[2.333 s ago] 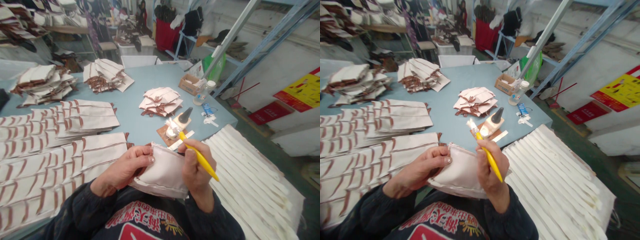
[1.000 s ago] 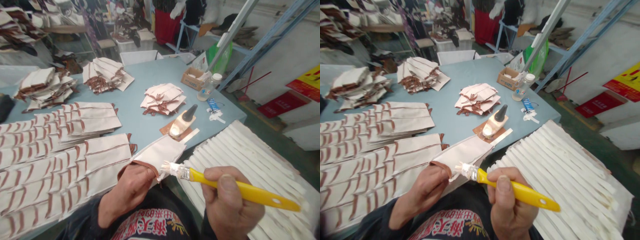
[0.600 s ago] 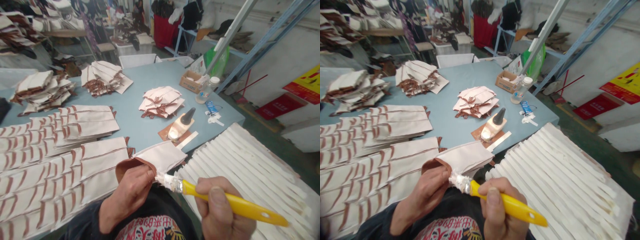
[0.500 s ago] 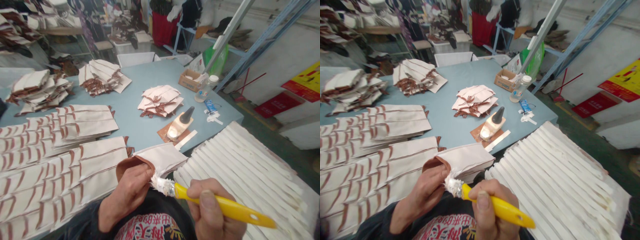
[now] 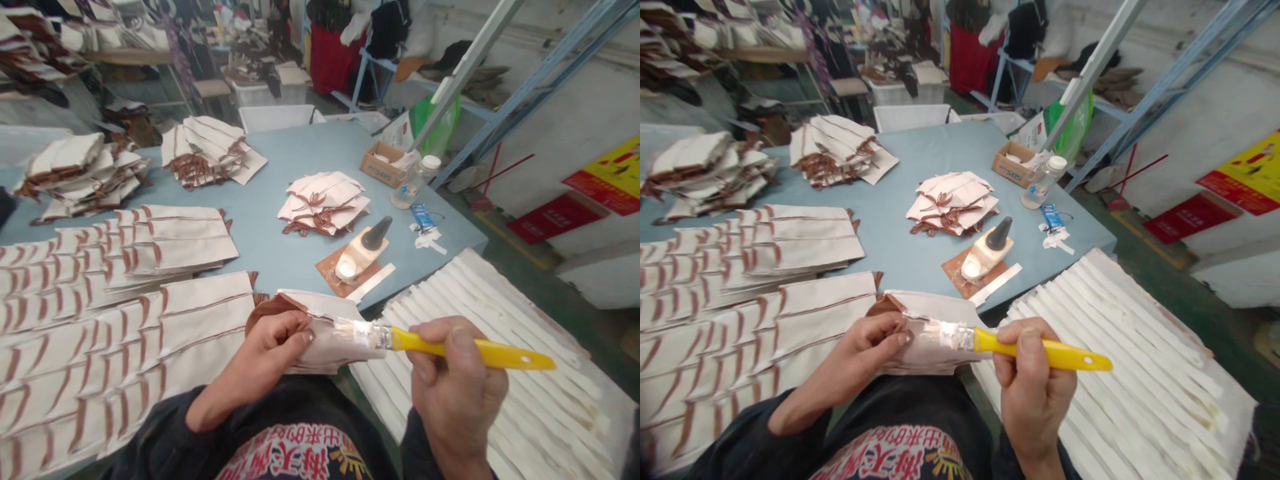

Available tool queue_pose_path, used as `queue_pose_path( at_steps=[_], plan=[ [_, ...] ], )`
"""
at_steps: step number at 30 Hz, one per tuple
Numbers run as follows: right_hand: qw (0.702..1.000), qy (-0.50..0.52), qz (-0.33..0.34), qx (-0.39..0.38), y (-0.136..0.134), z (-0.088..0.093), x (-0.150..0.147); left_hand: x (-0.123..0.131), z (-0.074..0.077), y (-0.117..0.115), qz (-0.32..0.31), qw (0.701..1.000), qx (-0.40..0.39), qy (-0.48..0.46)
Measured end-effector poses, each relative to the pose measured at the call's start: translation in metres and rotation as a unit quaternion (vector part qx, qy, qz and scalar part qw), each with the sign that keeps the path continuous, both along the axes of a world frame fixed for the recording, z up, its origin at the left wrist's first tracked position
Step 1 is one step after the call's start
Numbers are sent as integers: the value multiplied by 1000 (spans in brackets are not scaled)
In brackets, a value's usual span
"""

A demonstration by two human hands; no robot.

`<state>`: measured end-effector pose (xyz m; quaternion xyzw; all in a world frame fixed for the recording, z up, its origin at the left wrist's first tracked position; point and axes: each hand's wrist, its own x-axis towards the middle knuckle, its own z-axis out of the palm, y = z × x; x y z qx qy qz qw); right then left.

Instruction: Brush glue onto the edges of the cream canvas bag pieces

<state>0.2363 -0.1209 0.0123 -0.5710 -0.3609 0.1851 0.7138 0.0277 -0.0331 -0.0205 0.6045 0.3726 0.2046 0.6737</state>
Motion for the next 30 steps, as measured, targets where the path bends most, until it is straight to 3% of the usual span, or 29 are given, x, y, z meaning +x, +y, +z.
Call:
queue_pose_path(
  at_steps=[5, 8, 13, 17, 19, 24, 27, 30],
  plan=[
    [994, -61, 77, 57, 0, -5, -1, -1, 11, 12, 4, 991, -122, -56],
    [977, -169, 118, 51, 5, -9, 0, -1, 14, 10, -9, 981, -173, -83],
    [927, -363, 79, 59, 8, -15, 6, 0, 13, 6, 0, 964, -243, -110],
    [928, -363, 42, 80, -3, -14, 7, 0, 12, 6, 34, 963, -248, -102],
    [934, -342, 58, 87, -5, -11, 6, 0, 14, 7, 40, 963, -250, -94],
    [899, -417, 91, 96, 5, -9, 2, 1, 16, 9, 42, 962, -256, -80],
    [913, -393, 53, 94, 4, -9, 3, 0, 14, 11, 57, 960, -264, -79],
    [916, -376, 91, 106, 4, -9, 1, 1, 15, 12, 54, 956, -276, -80]
  ],
)
